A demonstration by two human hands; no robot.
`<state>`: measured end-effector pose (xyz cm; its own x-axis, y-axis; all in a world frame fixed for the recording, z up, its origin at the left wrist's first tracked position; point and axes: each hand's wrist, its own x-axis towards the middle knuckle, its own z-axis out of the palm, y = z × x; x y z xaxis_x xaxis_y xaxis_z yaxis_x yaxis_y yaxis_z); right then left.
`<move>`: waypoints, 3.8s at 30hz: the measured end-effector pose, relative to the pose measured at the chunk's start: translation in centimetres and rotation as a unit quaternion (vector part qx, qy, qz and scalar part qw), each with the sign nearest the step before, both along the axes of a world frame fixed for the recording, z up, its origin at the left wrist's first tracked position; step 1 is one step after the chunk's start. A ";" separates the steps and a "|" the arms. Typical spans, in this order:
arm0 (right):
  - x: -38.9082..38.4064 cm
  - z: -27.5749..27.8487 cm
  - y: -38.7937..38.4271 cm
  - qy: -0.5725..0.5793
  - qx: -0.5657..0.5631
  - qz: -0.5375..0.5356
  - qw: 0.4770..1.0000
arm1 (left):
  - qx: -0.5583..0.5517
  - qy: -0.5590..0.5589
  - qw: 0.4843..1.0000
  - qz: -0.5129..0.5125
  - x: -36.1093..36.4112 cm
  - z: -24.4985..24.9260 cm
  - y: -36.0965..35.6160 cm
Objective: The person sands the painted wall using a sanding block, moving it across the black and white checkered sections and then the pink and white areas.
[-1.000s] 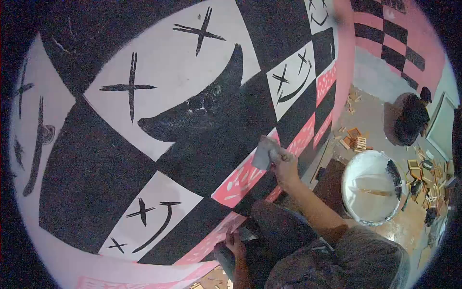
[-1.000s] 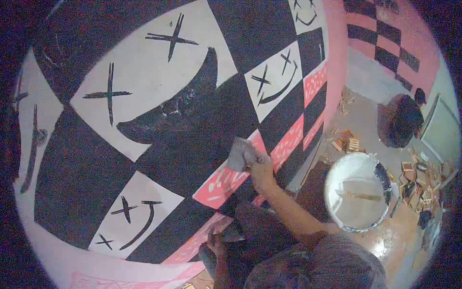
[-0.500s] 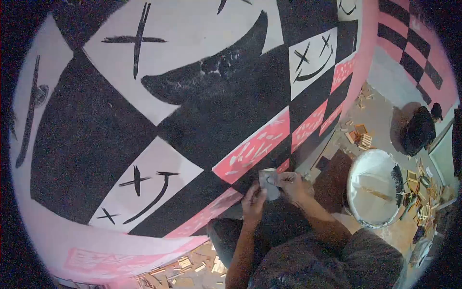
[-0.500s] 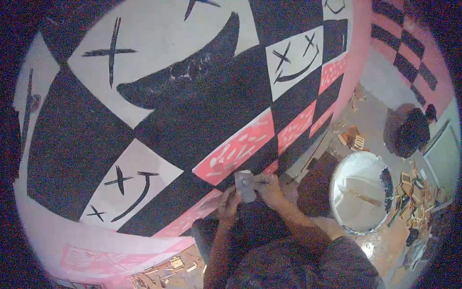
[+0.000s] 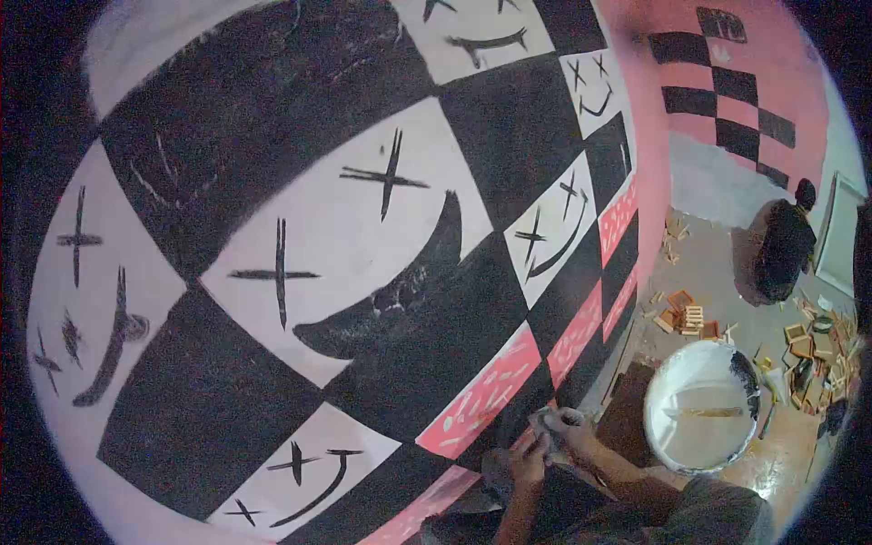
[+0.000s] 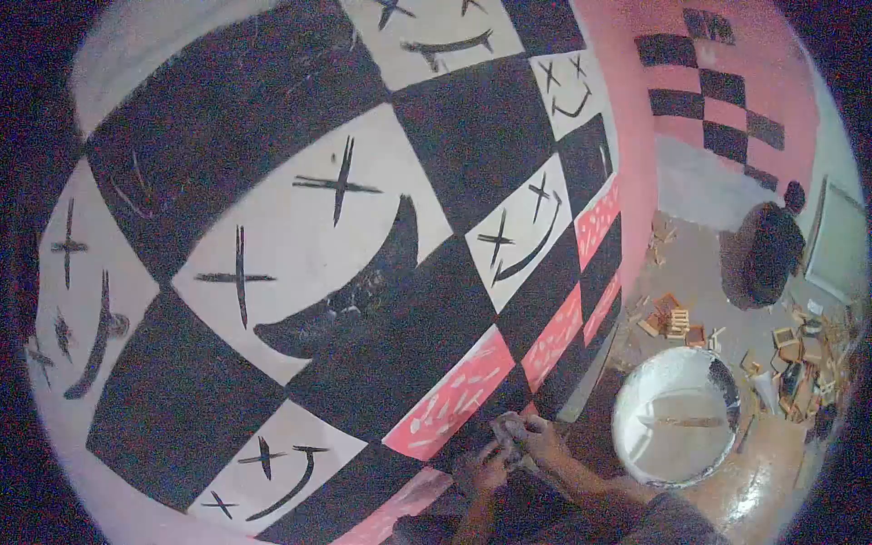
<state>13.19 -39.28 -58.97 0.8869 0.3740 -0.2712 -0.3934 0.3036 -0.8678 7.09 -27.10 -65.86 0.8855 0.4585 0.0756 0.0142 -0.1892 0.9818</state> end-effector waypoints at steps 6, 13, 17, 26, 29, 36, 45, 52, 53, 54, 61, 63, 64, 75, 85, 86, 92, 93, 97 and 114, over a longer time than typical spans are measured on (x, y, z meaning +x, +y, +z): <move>1.9 0.3 1.2 0.025 0.061 0.003 0.998 | -0.118 0.009 0.988 0.103 3.1 -5.2 -0.2; 3.6 -0.8 6.1 -0.163 0.080 -0.005 0.983 | 0.134 -0.109 0.984 0.048 4.6 -0.4 2.2; 4.4 3.5 6.2 -0.228 0.050 0.008 0.972 | -0.056 -0.110 0.990 0.066 5.5 6.1 1.2; 17.6 4.5 10.4 -0.208 0.063 -0.233 0.948 | 0.469 -0.168 0.830 0.251 -2.5 21.7 12.5; 23.3 10.5 10.9 -0.110 0.132 -0.347 0.922 | 0.693 -0.245 0.624 0.265 -7.2 28.7 17.5; 30.2 26.3 13.5 -0.241 -0.041 -0.538 0.807 | 0.782 -0.242 0.531 0.219 -9.3 28.5 29.3; 27.9 30.8 13.7 -0.602 -0.021 -0.462 0.651 | 0.750 -0.268 0.565 0.216 -9.2 25.1 32.9; 27.1 30.5 9.3 -0.226 0.480 -0.338 0.778 | 0.777 -0.222 0.544 0.226 -9.9 25.5 32.3; 27.3 30.6 8.9 -0.227 0.466 -0.346 0.782 | 0.779 -0.213 0.544 0.229 -9.8 25.7 31.9; 27.4 30.8 8.5 -0.229 0.453 -0.353 0.786 | 0.781 -0.222 0.537 0.229 -9.2 26.9 30.5; 28.6 34.1 9.0 -0.269 0.435 -0.354 0.783 | 0.792 -0.132 0.536 0.260 -9.1 27.2 29.6; 27.3 36.2 9.4 -0.259 0.462 -0.308 0.790 | 0.797 -0.129 0.532 0.255 -9.7 27.6 29.1; 27.0 37.4 9.6 -0.257 0.477 -0.286 0.790 | 0.800 -0.166 0.523 0.243 -9.1 28.4 28.7; 27.2 44.5 9.9 -0.379 0.281 -0.346 0.811 | 0.806 -0.267 0.477 0.227 -8.4 28.2 29.2; 26.0 43.8 9.8 -0.517 0.133 -0.373 0.759 | 0.855 -0.185 0.461 0.150 -12.0 29.9 26.5; 25.9 43.9 9.8 -0.564 0.094 -0.377 0.728 | 0.860 -0.197 0.444 0.158 -12.9 29.9 27.1; 23.4 42.6 11.9 -0.646 0.001 -0.483 0.590 | 0.866 -0.175 0.410 0.225 -14.9 35.1 28.7; 23.7 42.1 12.6 -0.658 -0.008 -0.497 0.565 | 0.868 -0.175 0.408 0.223 -14.7 37.2 28.4; 21.2 40.6 13.9 -0.650 -0.015 -0.523 0.551 | 0.877 -0.206 0.379 0.210 -13.2 45.9 27.2; 25.0 37.2 16.3 -0.699 -0.109 -0.467 0.531 | 0.893 -0.285 0.187 0.294 -2.7 59.0 24.1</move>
<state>38.22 -22.98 -21.74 0.0509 -0.3104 0.9492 0.9146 -0.3672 -0.1691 4.43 -2.99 -6.85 0.3359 -0.7434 0.5784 0.5378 -0.3527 -0.7657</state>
